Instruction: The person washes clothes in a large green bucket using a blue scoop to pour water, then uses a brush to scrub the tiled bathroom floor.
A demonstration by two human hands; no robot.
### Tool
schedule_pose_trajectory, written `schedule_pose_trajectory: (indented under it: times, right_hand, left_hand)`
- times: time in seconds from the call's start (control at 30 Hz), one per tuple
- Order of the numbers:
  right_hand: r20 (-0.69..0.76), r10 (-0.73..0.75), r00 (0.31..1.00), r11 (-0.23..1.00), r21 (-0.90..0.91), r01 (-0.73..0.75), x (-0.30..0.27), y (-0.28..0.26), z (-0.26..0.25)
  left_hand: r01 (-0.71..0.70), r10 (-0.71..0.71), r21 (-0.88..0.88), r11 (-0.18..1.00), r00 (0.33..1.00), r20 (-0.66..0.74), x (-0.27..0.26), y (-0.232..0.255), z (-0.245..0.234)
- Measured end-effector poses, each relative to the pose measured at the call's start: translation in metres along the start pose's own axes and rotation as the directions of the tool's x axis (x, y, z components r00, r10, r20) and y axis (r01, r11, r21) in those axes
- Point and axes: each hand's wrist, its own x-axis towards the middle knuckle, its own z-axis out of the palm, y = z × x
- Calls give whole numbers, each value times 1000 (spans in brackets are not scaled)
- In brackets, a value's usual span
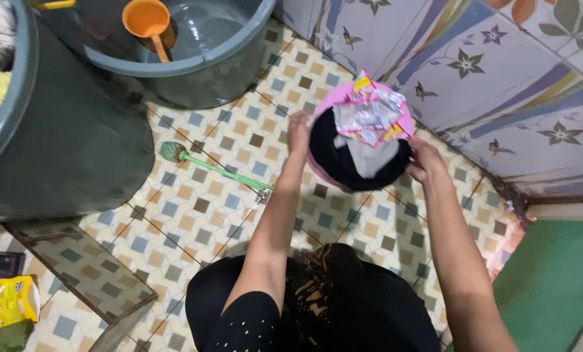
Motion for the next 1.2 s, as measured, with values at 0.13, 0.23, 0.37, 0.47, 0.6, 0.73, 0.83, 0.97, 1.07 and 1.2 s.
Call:
schedule_pose_trajectory:
  times: [0.13,0.23,0.37,0.47,0.6,0.73,0.83,0.97,1.07,1.2]
  right_hand:
    - [17,-6,1000,989,147,3,45,-16,70]
    - [93,-61,994,978,203,41,74,-34,113]
    - [326,-220,919,920,384,83,87,-50,158]
    - [-9,-461,887,884,-99,458,83,-71,199]
    - [32,-707,706,588,-528,613,41,-80,235]
    - [251,-761,598,298,-684,666,5,-67,257]
    - [265,-744,614,253,-739,625,5,-70,260]
    - [312,-769,559,183,-730,659,32,-78,261]
    - [238,-795,558,259,-699,666,41,-75,262]
    - [166,-803,572,281,-742,609,54,-81,270]
  left_hand:
    - [-38,133,252,967,919,-370,-23,57,-36]
    - [287,-85,282,915,824,-561,-42,83,-41]
    - [196,-144,64,978,872,-467,-29,66,-20]
    - [-52,7,-125,991,943,-332,-9,38,-2]
    - [-53,42,-77,996,989,-143,1,22,11]
    - [-284,292,164,945,956,-31,12,20,6]
    - [-296,313,295,909,950,-12,10,36,1]
    - [-123,128,47,991,984,-122,13,69,-3]
    - [-61,13,-297,953,987,-161,15,81,0]
    - [-66,39,-118,991,975,-221,7,88,11]
